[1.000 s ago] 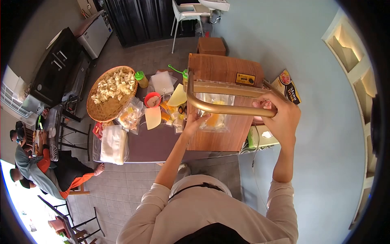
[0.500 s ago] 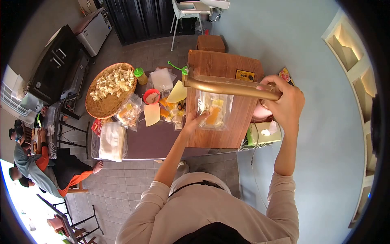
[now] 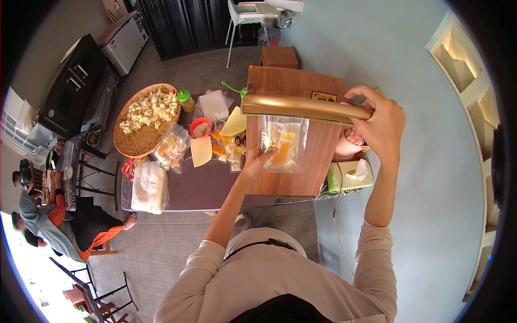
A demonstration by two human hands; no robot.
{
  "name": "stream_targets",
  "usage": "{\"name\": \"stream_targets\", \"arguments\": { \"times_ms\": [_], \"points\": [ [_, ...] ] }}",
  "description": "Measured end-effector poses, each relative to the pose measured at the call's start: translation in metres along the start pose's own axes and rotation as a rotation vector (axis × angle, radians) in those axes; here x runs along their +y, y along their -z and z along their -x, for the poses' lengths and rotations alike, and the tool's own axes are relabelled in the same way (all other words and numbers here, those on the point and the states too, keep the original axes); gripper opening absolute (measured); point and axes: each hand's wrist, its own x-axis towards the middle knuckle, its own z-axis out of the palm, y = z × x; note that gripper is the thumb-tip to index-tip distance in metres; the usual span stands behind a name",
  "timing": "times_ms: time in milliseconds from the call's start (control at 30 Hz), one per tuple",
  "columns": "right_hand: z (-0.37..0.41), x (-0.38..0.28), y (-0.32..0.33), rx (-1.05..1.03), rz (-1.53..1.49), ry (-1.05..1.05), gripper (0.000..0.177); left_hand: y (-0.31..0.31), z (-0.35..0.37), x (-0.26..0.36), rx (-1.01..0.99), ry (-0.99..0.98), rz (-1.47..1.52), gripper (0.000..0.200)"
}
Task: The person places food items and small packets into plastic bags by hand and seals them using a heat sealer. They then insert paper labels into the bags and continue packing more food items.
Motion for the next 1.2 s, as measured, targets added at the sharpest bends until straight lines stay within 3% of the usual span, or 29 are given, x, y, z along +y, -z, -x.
{"name": "stream_targets", "arguments": {
  "times_ms": [200, 900, 1200],
  "points": [
    [0.001, 0.0, 0.0, -0.029, -0.025, -0.034, 0.017, 0.003, -0.003, -0.008, 0.015, -0.019, 0.035, 0.024],
    [0.023, -0.006, 0.005, -0.131, -0.016, -0.013, 0.015, 0.001, 0.001, 0.0, -0.018, 0.003, 0.002, 0.027],
    [0.032, -0.005, 0.0, -0.087, -0.059, 0.014, 0.02, 0.0, -0.001, 0.0, -0.028, -0.035, 0.044, 0.026]
  ]
}}
